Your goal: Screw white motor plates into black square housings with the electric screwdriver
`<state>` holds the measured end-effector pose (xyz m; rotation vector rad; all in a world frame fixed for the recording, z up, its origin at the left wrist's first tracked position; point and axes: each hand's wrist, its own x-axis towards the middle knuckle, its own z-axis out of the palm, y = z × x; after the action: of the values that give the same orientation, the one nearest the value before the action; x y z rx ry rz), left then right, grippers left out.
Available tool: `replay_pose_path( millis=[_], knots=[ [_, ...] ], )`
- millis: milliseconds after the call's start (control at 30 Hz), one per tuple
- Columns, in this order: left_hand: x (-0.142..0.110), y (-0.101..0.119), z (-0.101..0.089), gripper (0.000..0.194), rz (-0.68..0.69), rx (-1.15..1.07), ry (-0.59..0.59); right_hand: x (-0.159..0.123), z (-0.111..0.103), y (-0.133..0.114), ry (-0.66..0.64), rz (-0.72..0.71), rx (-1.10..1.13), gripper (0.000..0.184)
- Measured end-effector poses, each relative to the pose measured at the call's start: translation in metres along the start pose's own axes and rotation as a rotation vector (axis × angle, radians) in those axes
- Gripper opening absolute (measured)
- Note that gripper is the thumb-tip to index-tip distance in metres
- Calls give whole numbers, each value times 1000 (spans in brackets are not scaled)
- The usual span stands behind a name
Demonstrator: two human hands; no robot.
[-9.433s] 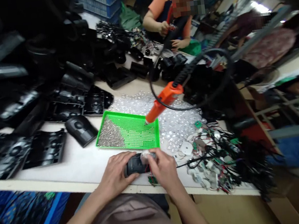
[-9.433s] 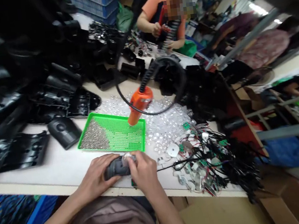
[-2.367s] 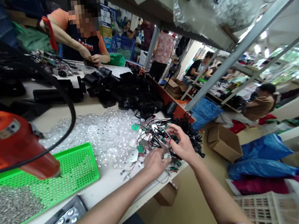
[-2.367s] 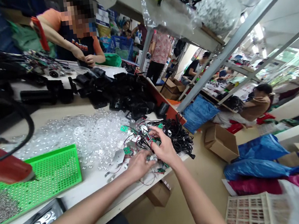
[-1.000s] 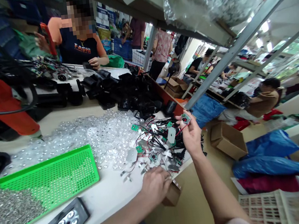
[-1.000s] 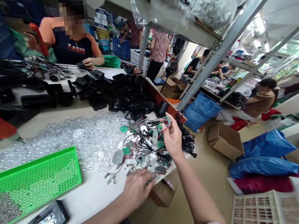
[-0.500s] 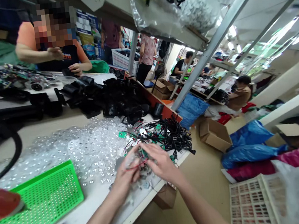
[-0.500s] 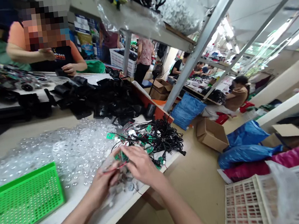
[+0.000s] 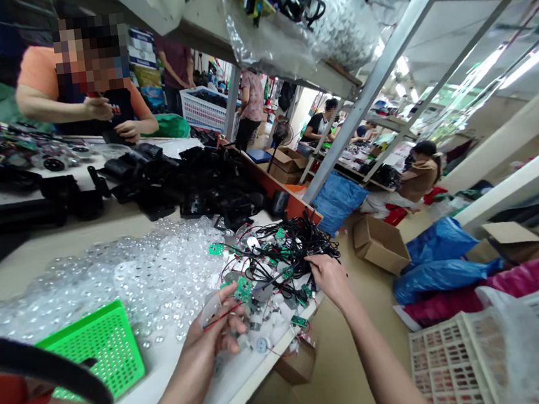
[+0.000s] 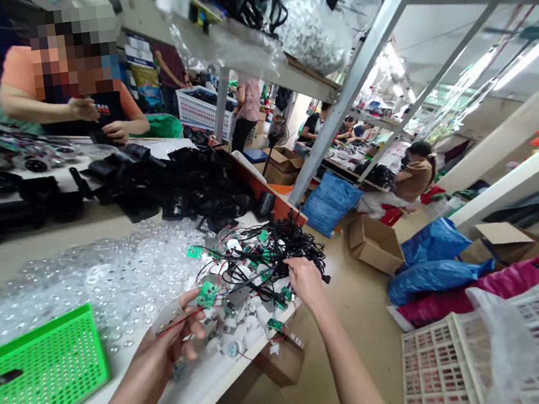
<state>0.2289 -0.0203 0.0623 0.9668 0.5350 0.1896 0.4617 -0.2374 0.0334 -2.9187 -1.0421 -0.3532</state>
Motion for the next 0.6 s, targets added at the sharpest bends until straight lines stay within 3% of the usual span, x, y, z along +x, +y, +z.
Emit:
replay_pose_path(
  millis=[133,333,600],
  knots=[
    [-1,-1,-2,60,19,5,-11,12,-2,-7,-47,-130,-73,40],
    [3,1,-3,61,60,1,-43,35,-19,-6,-157,-323,-166,21],
    [18,5,-1,44,0,-83,29,63,-72,5,-45,-351,-97,34]
  ],
)
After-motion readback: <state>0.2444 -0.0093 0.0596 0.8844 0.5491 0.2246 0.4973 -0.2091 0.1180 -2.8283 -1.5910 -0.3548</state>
